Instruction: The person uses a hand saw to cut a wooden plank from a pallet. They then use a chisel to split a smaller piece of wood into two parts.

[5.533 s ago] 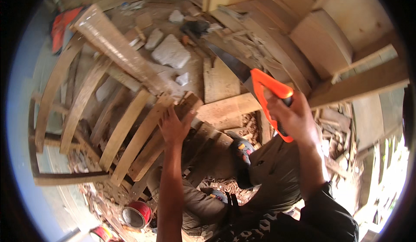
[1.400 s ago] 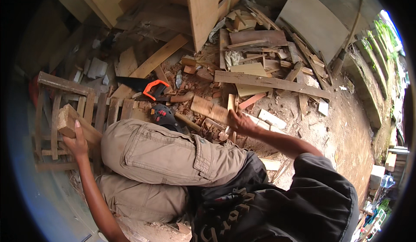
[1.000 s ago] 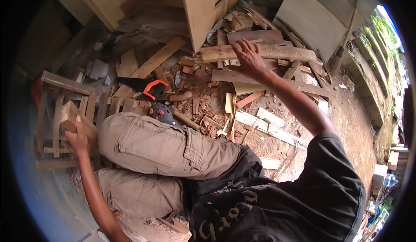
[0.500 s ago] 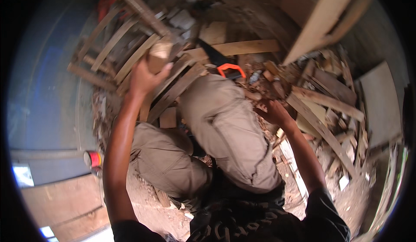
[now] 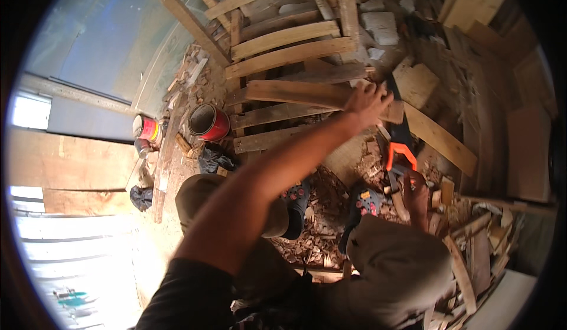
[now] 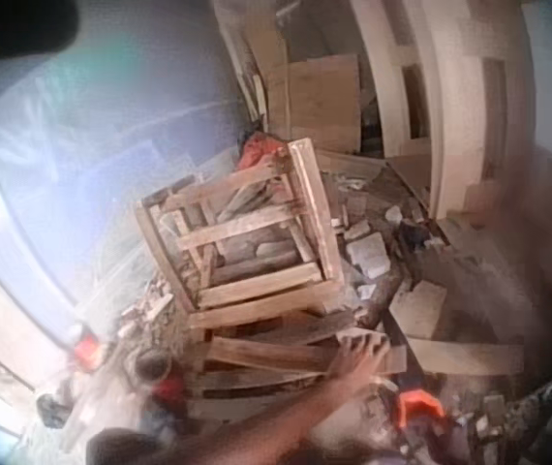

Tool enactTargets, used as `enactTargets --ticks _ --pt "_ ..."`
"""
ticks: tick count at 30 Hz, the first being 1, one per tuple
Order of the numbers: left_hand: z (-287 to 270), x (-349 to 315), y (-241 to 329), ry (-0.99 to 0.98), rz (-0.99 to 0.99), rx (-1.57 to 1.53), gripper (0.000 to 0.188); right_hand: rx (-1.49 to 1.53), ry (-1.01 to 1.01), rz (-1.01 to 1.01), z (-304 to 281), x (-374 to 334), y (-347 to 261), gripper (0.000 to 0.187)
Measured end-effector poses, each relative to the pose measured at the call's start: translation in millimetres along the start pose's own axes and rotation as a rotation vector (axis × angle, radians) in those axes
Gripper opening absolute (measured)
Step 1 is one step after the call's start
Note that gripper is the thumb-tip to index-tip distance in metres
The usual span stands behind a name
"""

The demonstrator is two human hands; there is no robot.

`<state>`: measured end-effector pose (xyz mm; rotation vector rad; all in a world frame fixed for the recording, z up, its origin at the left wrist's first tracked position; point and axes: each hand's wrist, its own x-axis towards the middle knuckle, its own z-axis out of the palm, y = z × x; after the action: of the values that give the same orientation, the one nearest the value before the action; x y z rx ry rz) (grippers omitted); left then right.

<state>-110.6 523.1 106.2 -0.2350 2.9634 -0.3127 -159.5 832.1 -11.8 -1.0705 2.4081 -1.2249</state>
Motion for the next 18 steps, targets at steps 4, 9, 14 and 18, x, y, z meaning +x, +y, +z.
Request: enactTargets --ticks 4,9,14,18 --pt "118 29 22 0.178 -0.166 -0.188 0.088 -0.289 -0.077 0.052 -5 17 34 0.048" --pt "159 21 16 0.418 -0.154 -0.305 0.076 -0.394 -0.084 -0.015 28 25 66 0.062" --pt "156 20 13 0.492 -0.192 -0.300 0.076 -0.550 -0.060 -0.136 73 24 99 0.072" --pt "164 25 18 0.471 -0.131 -0.251 0.081 -0.540 -0.062 -0.144 65 27 101 0.063"
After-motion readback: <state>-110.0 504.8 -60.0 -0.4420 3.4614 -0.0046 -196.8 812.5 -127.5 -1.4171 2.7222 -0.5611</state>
